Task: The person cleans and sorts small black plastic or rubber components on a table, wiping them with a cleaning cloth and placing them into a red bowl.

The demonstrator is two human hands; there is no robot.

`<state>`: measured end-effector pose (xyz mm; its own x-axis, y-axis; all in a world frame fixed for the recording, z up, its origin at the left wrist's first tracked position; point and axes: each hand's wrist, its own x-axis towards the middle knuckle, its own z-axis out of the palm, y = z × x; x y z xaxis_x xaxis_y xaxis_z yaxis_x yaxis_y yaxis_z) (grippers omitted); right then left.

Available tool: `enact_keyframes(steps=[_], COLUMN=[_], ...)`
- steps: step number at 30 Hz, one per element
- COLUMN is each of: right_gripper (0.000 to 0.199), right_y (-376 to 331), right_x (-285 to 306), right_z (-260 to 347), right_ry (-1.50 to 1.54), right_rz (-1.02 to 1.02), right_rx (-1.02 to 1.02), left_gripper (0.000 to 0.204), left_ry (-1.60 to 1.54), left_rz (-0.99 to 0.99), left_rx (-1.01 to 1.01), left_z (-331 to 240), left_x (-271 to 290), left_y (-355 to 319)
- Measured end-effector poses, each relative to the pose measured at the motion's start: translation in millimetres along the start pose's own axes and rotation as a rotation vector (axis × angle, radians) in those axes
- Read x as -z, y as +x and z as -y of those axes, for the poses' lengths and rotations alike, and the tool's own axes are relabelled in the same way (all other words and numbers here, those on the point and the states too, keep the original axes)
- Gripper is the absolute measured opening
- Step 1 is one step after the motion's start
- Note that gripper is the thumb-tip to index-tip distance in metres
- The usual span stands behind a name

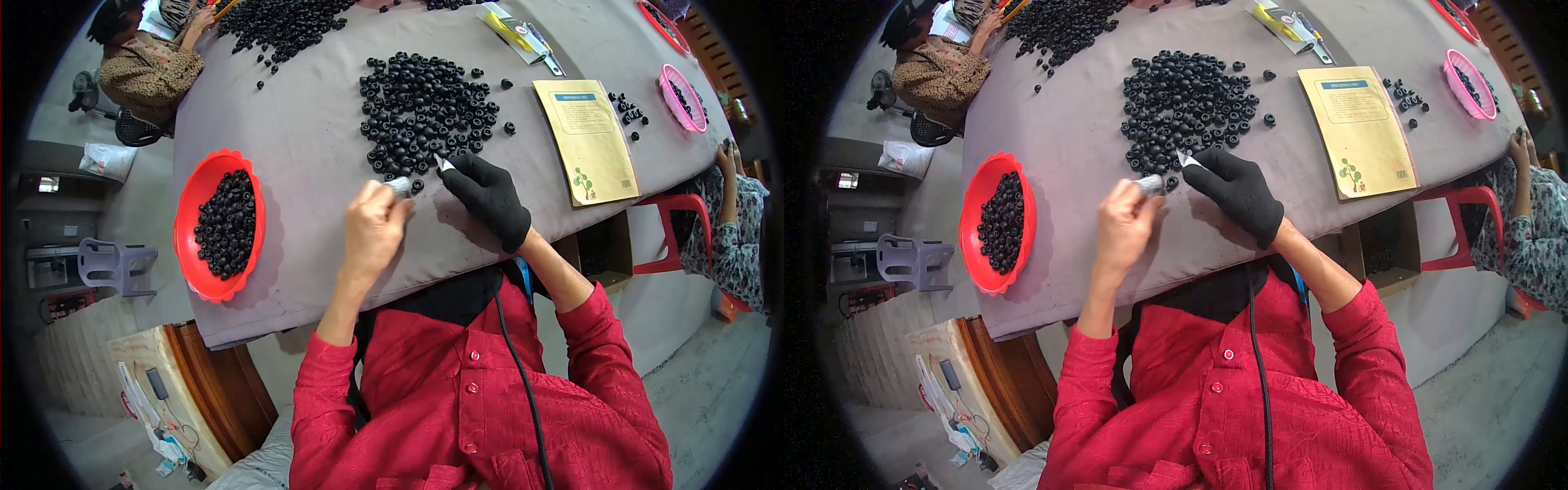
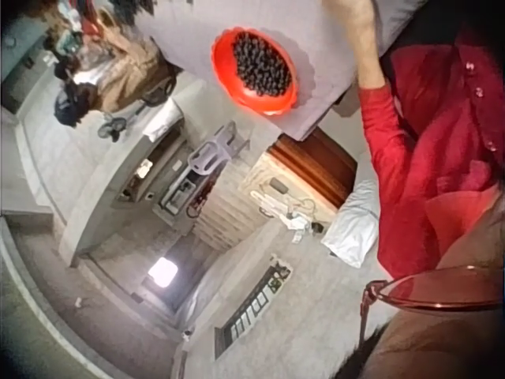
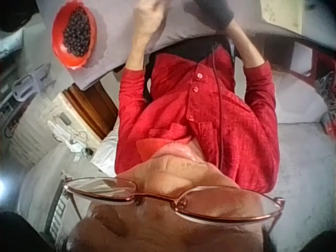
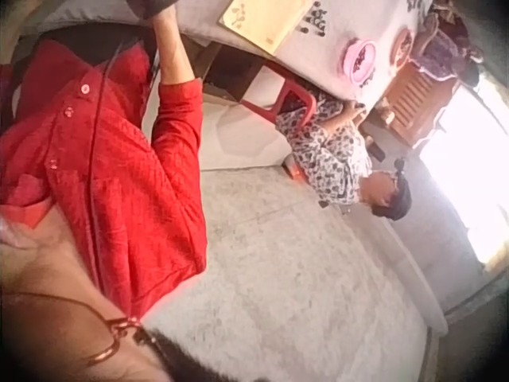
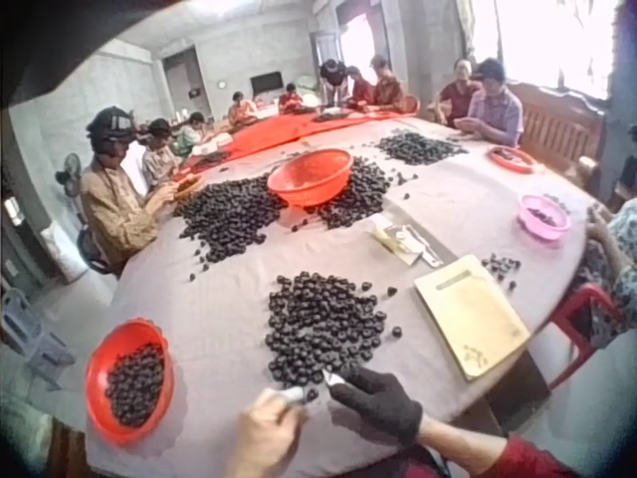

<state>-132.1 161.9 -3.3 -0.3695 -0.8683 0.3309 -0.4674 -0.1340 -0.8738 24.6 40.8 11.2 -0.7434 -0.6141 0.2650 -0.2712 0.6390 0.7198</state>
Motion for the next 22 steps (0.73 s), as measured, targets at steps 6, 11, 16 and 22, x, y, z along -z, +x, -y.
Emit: enact_keyframes(steps=[6,11,16,22], right_gripper=[0.036,0.04,0.045,0.05], right_y=[1.2,2.6,2.4,3.2], right_x=[4.5,4.3,4.7,4.7], right_z=[0.1,-2.7,-2.4,3.3], right_ry=[-0.325,-0.309,-0.307,-0.251], right_rz=[-0.009,-0.028,-0.052,-0.022], right_rx=[0.326,0.355,0.346,0.302], left_gripper=[0.017,0.023,0.021,0.019], left_ry=[0.203,0.25,0.234,0.35], left_rz=[-0.034,-0.036,0.004,0.031], left_rx=[-0.065,-0.056,0.011,-0.036], left_z=[-1.4,-4.3,-14.2,-20.2], left_x=[-27.6,-28.3,-30.4,-38.4], left_y=[13.3,19.8,19.6,22.1])
